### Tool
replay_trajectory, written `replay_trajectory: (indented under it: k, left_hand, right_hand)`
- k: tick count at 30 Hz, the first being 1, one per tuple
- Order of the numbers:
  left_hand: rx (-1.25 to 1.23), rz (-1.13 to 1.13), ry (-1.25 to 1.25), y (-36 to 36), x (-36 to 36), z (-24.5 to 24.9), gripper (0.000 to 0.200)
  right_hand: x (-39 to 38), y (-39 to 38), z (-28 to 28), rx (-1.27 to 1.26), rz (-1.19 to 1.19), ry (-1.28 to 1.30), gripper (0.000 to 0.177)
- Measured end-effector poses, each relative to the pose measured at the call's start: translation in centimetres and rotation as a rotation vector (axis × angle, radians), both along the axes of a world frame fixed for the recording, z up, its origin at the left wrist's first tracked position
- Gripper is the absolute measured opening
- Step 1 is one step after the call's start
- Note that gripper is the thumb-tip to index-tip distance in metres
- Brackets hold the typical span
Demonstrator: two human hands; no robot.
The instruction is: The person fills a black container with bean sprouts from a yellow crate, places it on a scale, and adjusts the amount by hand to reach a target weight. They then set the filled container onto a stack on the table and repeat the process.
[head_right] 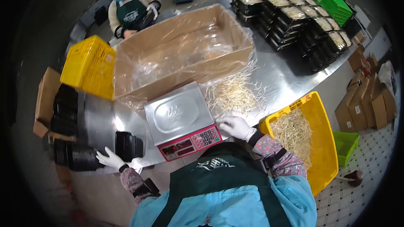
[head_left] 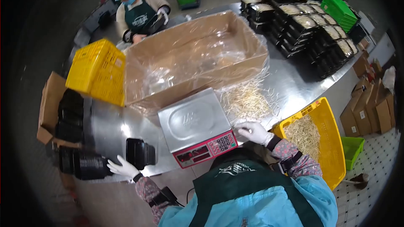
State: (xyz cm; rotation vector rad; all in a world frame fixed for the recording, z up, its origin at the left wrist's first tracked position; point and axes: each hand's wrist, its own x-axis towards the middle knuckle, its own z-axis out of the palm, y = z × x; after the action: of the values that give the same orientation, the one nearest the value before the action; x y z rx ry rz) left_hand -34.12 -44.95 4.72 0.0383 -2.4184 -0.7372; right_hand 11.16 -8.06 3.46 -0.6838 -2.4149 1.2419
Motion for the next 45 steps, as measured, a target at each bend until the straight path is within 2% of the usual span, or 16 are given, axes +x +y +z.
replay_trajectory:
  k: [3, 4, 6, 7, 8, 11, 18, 24, 25, 28, 30, 32, 38, 40, 42, 45]
  left_hand:
    - [-0.433, 0.090, -0.261, -2.8, -1.5, -1.2, 0.076]
    - [-0.448, -0.095, -0.480, -3.2, -0.8, 0.1, 0.073]
    - [-0.158, -0.482, -0.688, -6.6, -3.4, -6.7, 0.056]
    - [-0.351, -0.525, -0.753, -7.1, -3.3, -8.7, 0.051]
    - [-0.383, -0.700, -0.693, -7.8, -3.1, -11.1, 0.047]
    - [-0.356, -0.634, -0.625, -4.8, 0.7, -9.0, 0.041]
    - [-0.342, -0.394, -0.465, -3.3, 0.3, -2.9, 0.038]
    - [0.148, -0.475, 0.034, 5.1, 1.6, 3.9, 0.038]
    - [0.379, -0.702, -0.212, 9.2, 4.8, 7.4, 0.037]
    - [0.279, -1.103, -0.287, 20.5, 11.5, 7.7, 0.030]
    - [0.082, -1.549, -0.059, 27.2, 17.4, 7.4, 0.022]
    - [-0.044, -1.822, -0.028, 32.1, 23.4, 7.7, 0.016]
    - [-0.515, -1.850, 0.008, 43.5, 28.8, -3.8, 0.025]
    - [-0.963, -1.724, -0.125, 44.8, 29.7, -4.5, 0.035]
    - [-1.020, -1.724, 0.149, 43.9, 32.4, -3.1, 0.049]
    - [-0.708, -1.913, 0.220, 42.8, 39.5, 1.3, 0.061]
  right_hand:
    - [1.9, -0.6, -1.8, -0.239, -0.199, 0.031, 0.026]
    - [2.4, -0.5, -2.7, -0.270, -0.277, 0.068, 0.026]
    - [2.9, -0.4, -4.5, -0.421, -0.384, 0.160, 0.025]
    - [3.0, -0.6, -4.3, -0.473, -0.421, 0.174, 0.025]
    - [3.0, -0.9, -4.1, -0.499, -0.419, 0.174, 0.025]
    - [2.3, -1.9, -3.7, -0.578, -0.411, 0.191, 0.024]
    - [3.0, -4.1, -4.8, -0.396, -0.364, 0.056, 0.027]
    - [5.6, -5.6, -5.6, -0.514, -0.517, 0.108, 0.028]
    - [6.0, -5.8, -6.3, -0.469, -0.533, 0.145, 0.026]
    - [6.5, -6.9, -5.0, -0.569, -0.561, 0.264, 0.027]
    - [7.6, -7.7, -3.3, -0.476, -0.584, 0.255, 0.027]
    - [9.3, -7.9, -2.3, -0.406, -0.621, 0.274, 0.027]
    - [21.4, -10.1, 2.1, -0.217, -1.034, 0.407, 0.024]
    - [27.3, -12.7, 2.8, -0.104, -1.196, 0.488, 0.023]
    - [33.4, -16.6, 4.6, -0.065, -1.398, 0.420, 0.023]
    - [41.9, -22.9, 5.4, 0.067, -1.672, 0.331, 0.025]
